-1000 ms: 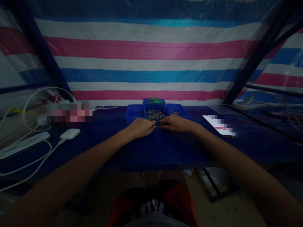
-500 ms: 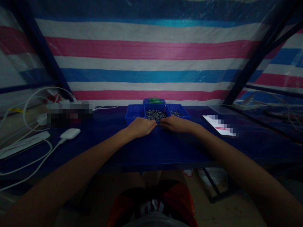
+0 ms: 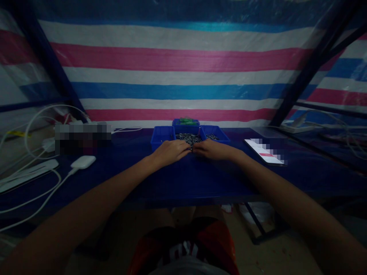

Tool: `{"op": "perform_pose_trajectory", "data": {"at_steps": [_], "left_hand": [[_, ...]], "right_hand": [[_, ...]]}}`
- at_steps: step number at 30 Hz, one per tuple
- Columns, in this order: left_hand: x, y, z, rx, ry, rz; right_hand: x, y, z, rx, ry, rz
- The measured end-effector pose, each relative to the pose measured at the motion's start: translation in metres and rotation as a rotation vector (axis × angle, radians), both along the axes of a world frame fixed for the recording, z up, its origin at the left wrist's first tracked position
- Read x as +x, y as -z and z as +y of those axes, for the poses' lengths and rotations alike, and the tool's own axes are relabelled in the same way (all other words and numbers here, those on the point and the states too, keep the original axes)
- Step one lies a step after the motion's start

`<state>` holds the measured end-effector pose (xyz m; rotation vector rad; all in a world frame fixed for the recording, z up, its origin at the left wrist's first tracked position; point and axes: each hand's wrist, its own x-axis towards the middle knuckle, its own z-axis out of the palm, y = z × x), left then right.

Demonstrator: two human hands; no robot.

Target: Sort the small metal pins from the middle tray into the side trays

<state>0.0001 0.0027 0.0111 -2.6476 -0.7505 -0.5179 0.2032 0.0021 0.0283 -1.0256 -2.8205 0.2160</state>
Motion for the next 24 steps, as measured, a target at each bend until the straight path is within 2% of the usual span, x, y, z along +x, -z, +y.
{"op": "perform_pose_trajectory", "data": {"at_steps": [10, 18, 24], "left_hand": [[0.0021, -0.001, -0.0053, -0.078, 0.119, 0.002], [0.0026, -0.0014, -0.0057, -0.12, -0.07, 0.021], [0.003, 0.0029, -0.0014, -0.15, -0.058, 0.076]], "right_hand": [[-0.0001, 0.0017, 0.0001, -0.028, -0.023, 0.004], [0.0038, -0.0029, 0.0013, -0.014, -0.027, -0.023], [0.0024, 0.0003, 0.0024, -0.003, -0.047, -0.005]]}}
